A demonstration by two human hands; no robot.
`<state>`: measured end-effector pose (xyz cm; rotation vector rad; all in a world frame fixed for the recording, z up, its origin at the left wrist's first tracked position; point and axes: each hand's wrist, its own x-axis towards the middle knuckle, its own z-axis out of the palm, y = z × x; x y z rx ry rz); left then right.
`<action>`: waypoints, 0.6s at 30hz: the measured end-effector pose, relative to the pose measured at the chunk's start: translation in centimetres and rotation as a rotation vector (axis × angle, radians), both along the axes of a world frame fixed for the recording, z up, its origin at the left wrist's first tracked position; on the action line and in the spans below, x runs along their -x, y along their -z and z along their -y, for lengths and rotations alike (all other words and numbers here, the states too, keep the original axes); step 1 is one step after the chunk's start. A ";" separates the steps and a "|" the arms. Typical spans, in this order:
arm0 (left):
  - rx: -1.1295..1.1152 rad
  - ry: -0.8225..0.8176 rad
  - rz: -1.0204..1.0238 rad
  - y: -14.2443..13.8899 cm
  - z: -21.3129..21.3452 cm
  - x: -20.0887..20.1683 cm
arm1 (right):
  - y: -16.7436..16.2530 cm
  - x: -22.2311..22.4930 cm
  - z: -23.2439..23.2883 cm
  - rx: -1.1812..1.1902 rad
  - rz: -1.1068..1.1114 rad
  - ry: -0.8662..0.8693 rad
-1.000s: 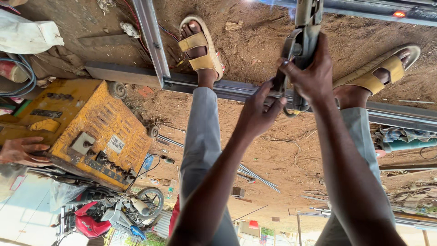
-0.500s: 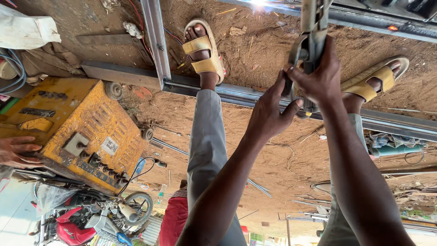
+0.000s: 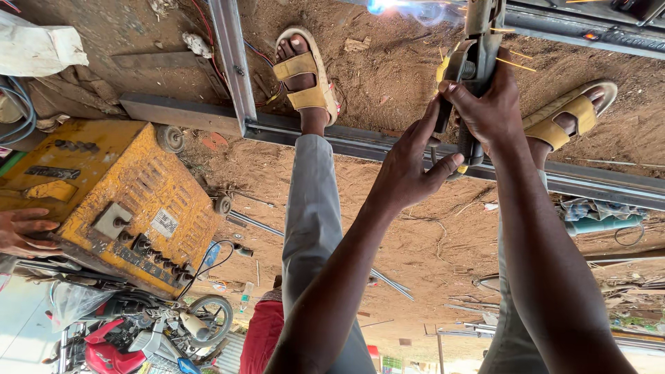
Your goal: The person welds a metal gate frame using a handheld welding torch. They position the torch along the frame's seams and apply welds while standing on the gate structure. The person moves along the frame to weld different sections.
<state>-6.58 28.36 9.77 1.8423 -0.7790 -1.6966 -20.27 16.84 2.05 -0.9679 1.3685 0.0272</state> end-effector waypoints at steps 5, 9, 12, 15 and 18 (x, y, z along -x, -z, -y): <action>-0.023 -0.005 -0.018 0.0 -0.2 -0.1 | 0.2 0.0 -0.1 0.053 -0.043 -0.063; 0.029 0.036 0.020 0.4 -0.3 0.0 | 0.3 0.0 0.3 0.044 -0.020 -0.067; 0.001 0.033 -0.010 0.5 -0.3 0.3 | 0.3 0.1 0.5 0.011 -0.035 -0.072; -0.007 0.040 -0.009 0.6 -0.3 0.4 | 0.5 0.4 0.4 0.047 0.014 -0.072; 0.010 0.040 -0.010 0.5 -0.3 0.3 | 0.8 0.5 0.5 0.068 0.014 -0.090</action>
